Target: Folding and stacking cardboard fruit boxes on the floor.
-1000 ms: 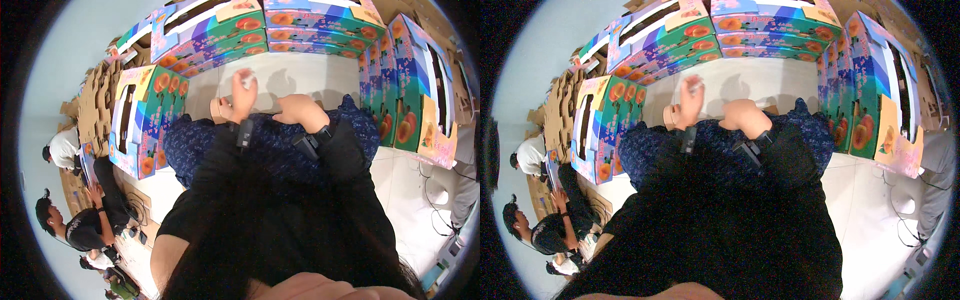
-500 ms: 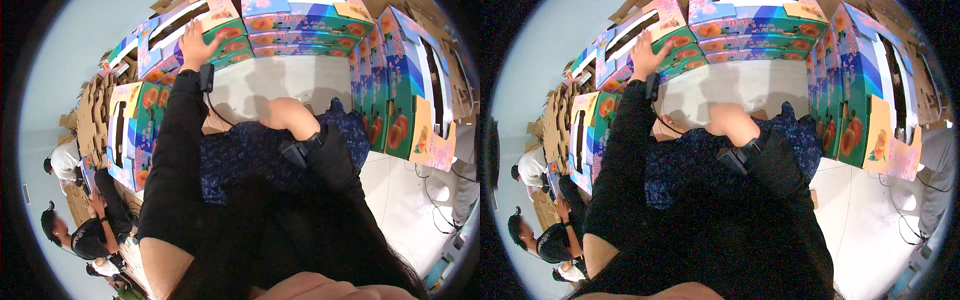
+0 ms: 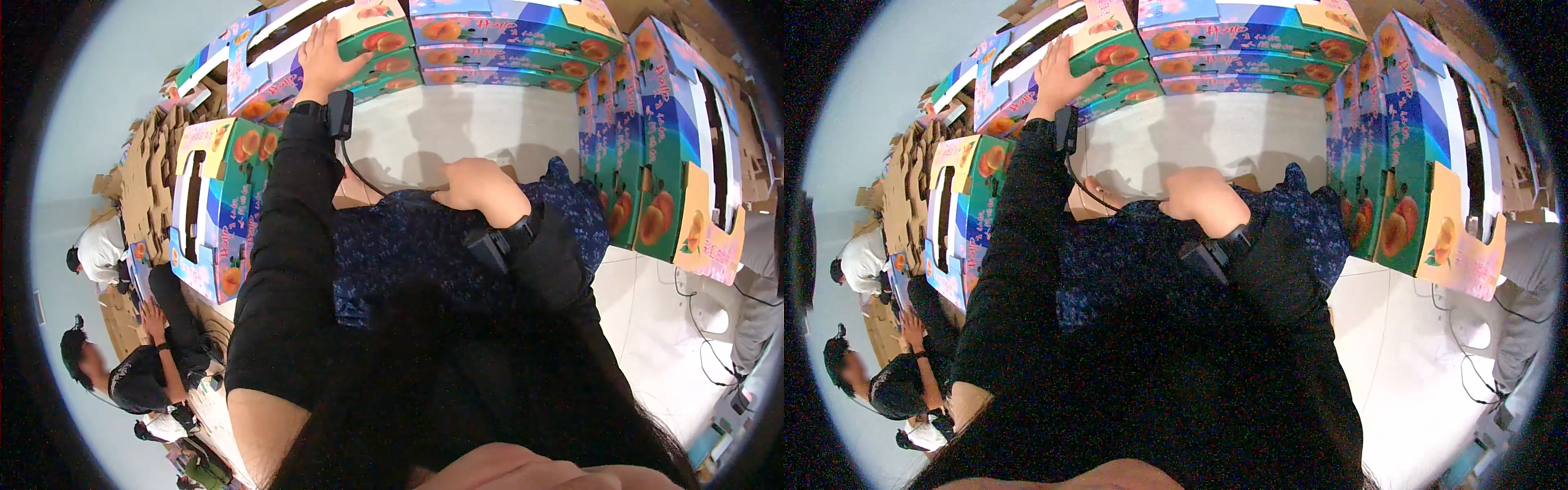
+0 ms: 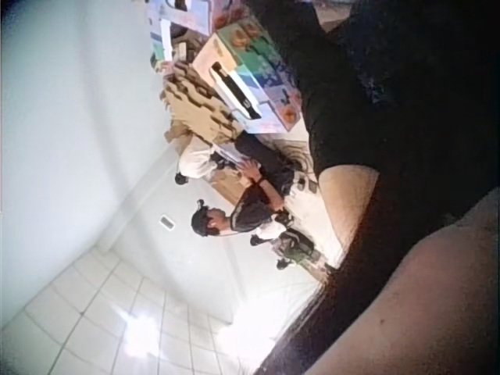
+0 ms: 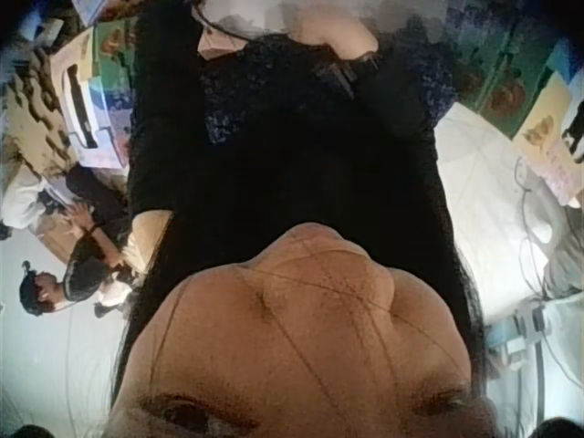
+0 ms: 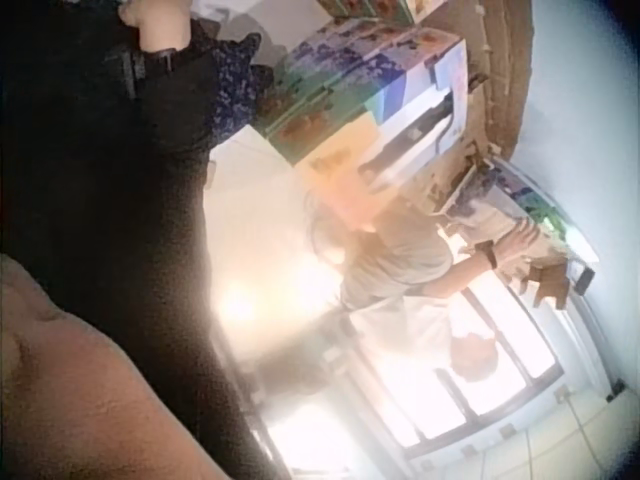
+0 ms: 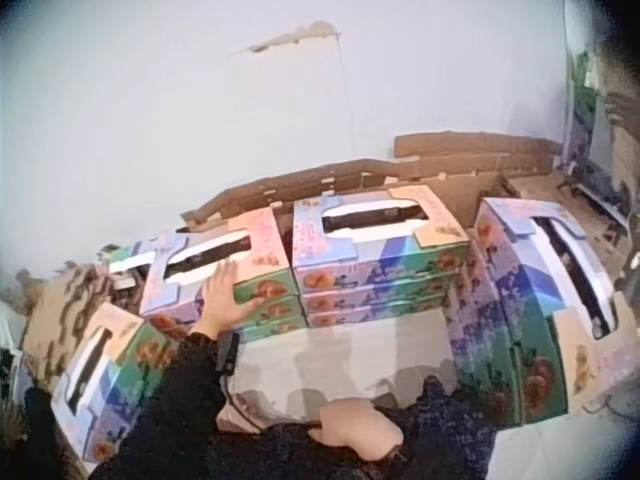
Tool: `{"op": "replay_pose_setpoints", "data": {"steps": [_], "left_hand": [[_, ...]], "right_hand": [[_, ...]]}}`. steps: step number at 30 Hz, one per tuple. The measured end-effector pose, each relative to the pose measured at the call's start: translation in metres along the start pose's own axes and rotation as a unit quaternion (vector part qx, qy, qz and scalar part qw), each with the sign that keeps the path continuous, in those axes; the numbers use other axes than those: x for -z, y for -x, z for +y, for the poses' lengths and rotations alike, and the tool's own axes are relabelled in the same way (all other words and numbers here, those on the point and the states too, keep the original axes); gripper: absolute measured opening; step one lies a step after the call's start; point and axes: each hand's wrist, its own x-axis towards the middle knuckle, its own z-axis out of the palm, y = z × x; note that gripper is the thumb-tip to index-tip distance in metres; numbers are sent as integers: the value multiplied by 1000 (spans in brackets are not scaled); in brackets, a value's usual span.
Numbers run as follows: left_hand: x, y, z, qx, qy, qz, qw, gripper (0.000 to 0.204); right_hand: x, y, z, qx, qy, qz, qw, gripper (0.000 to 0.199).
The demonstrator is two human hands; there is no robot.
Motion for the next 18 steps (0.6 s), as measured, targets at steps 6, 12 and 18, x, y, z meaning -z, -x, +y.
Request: {"op": "replay_pose_setpoints", "data": {"steps": [6, 12, 18], "left_hand": [[-3, 0, -5, 1, 0, 0, 1000, 96], [-4, 0, -5, -1, 4, 3, 1000, 94], [-3, 0, -7, -6, 33, 2, 999, 93]], "right_hand": [[-2, 1, 0, 0, -13, 32, 999, 38], [3, 1, -5, -7, 3, -17, 1000, 43], [2, 3, -6, 3, 8, -13, 1000, 43]]}}
